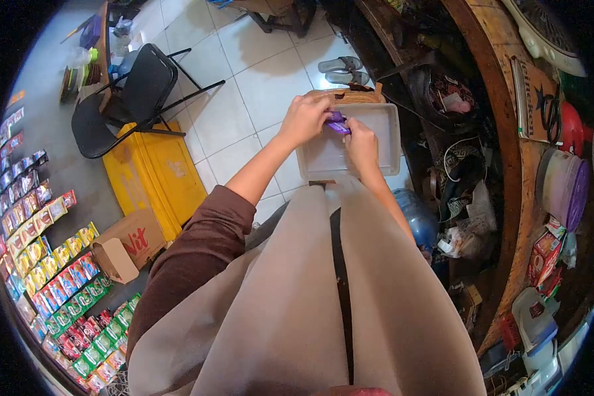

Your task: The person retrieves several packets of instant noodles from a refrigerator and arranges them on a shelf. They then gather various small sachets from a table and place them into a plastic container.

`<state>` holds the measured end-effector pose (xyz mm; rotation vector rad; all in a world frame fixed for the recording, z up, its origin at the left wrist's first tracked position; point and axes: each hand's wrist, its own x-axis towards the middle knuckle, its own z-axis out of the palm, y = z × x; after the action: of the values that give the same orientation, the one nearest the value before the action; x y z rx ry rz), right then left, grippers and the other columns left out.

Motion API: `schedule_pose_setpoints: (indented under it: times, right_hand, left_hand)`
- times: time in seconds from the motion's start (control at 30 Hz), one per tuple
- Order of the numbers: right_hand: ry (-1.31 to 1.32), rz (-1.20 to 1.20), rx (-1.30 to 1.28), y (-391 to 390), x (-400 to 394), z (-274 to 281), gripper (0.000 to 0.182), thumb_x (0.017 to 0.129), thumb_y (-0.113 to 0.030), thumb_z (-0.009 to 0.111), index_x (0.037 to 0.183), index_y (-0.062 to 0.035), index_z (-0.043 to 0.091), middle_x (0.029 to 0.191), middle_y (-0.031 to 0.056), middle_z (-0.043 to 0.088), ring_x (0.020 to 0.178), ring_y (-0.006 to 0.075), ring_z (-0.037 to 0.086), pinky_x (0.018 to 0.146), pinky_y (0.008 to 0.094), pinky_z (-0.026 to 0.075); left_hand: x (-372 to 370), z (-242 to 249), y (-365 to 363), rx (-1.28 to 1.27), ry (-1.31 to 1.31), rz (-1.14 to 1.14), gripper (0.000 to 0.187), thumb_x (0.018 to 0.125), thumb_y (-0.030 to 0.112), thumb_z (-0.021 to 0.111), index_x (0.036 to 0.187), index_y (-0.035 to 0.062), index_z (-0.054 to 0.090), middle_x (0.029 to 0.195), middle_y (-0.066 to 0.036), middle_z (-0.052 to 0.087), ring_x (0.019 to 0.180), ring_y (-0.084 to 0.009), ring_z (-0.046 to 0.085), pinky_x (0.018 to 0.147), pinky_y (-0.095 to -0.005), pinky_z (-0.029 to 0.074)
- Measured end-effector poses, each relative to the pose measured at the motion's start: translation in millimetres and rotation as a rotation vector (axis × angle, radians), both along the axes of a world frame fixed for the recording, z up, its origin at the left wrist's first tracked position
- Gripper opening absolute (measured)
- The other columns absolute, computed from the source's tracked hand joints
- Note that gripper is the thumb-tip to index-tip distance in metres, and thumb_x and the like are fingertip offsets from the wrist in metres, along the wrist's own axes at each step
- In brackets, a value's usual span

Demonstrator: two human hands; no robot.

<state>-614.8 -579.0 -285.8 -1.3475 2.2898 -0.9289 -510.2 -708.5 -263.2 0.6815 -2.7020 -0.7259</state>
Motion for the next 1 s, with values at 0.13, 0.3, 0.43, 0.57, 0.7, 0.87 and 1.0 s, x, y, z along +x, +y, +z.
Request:
schedule_pose_setpoints:
  times: [0.13,0.3,0.43,0.57,0.7,0.87,1.0]
  right_hand:
    - [0.188,0.076,0.045,-3.4,4.7,-0.1,0.007,0.069,-0.002,0.051,0.076,-0.0037,0.053,0.069,0.0130,0.056,0.067,0.0299,0.057,0.058,0.0387,0.048]
    - [0.252,0.071,0.110,-9.9,9.0,4.0,0.005,0.070,-0.003,0.050,0.074,-0.0027,0.053,0.071,0.0123,0.054,0.069,0.0273,0.057,0.058,0.0360,0.049]
    - [0.342,0.074,0.112,-15.3,9.0,5.3,0.007,0.071,-0.004,0.050,0.075,-0.0014,0.054,0.076,0.0116,0.053,0.073,0.0256,0.056,0.059,0.0341,0.049]
    - [0.371,0.070,0.173,-14.0,11.1,11.4,0.008,0.071,-0.006,0.050,0.076,-0.0015,0.055,0.078,0.0103,0.052,0.076,0.0243,0.054,0.060,0.0324,0.049]
    - [0.408,0.103,0.193,-12.1,13.8,1.7,0.009,0.072,-0.007,0.049,0.076,-0.0024,0.055,0.079,0.0096,0.051,0.076,0.0231,0.053,0.062,0.0307,0.049]
    - [0.341,0.084,0.270,-16.0,19.8,3.4,0.012,0.074,-0.006,0.047,0.083,-0.0008,0.053,0.084,0.0129,0.049,0.081,0.0258,0.053,0.064,0.0321,0.048]
    - [0.053,-0.099,0.167,-12.4,22.4,4.9,0.019,0.075,-0.003,0.046,0.094,0.0005,0.047,0.090,0.0185,0.048,0.085,0.0346,0.052,0.069,0.0392,0.047]
  left_hand:
    - [2.6,-5.7,1.0,-0.053,0.037,-0.033,0.010,0.072,0.015,0.061,0.078,0.0110,0.055,0.065,-0.006,0.055,0.071,-0.0237,0.054,0.067,-0.0357,0.038]
    - [5.4,-7.2,2.5,-0.131,0.132,-0.038,0.007,0.071,0.014,0.061,0.075,0.0110,0.056,0.061,-0.005,0.053,0.065,-0.0230,0.051,0.065,-0.0354,0.039]
    - [5.5,-10.4,3.6,-0.201,0.179,-0.039,0.008,0.069,0.013,0.062,0.074,0.0117,0.056,0.059,-0.004,0.053,0.062,-0.0216,0.048,0.065,-0.0340,0.039]
    - [3.3,-9.4,3.9,-0.207,0.210,-0.005,0.008,0.069,0.013,0.062,0.074,0.0122,0.056,0.056,-0.002,0.052,0.061,-0.0209,0.047,0.065,-0.0331,0.038]
    - [0.7,-9.7,4.7,-0.154,0.192,0.013,0.008,0.069,0.013,0.062,0.075,0.0120,0.057,0.055,-0.001,0.052,0.060,-0.0204,0.046,0.063,-0.0329,0.038]
    - [-0.2,-11.4,8.6,-0.147,0.164,-0.004,0.009,0.069,0.013,0.063,0.075,0.0114,0.057,0.055,-0.002,0.052,0.060,-0.0203,0.046,0.061,-0.0328,0.038]
    - [-5.5,-12.1,7.4,-0.141,0.184,-0.015,0.008,0.069,0.012,0.062,0.074,0.0112,0.057,0.057,-0.003,0.053,0.059,-0.0210,0.047,0.058,-0.0329,0.038]
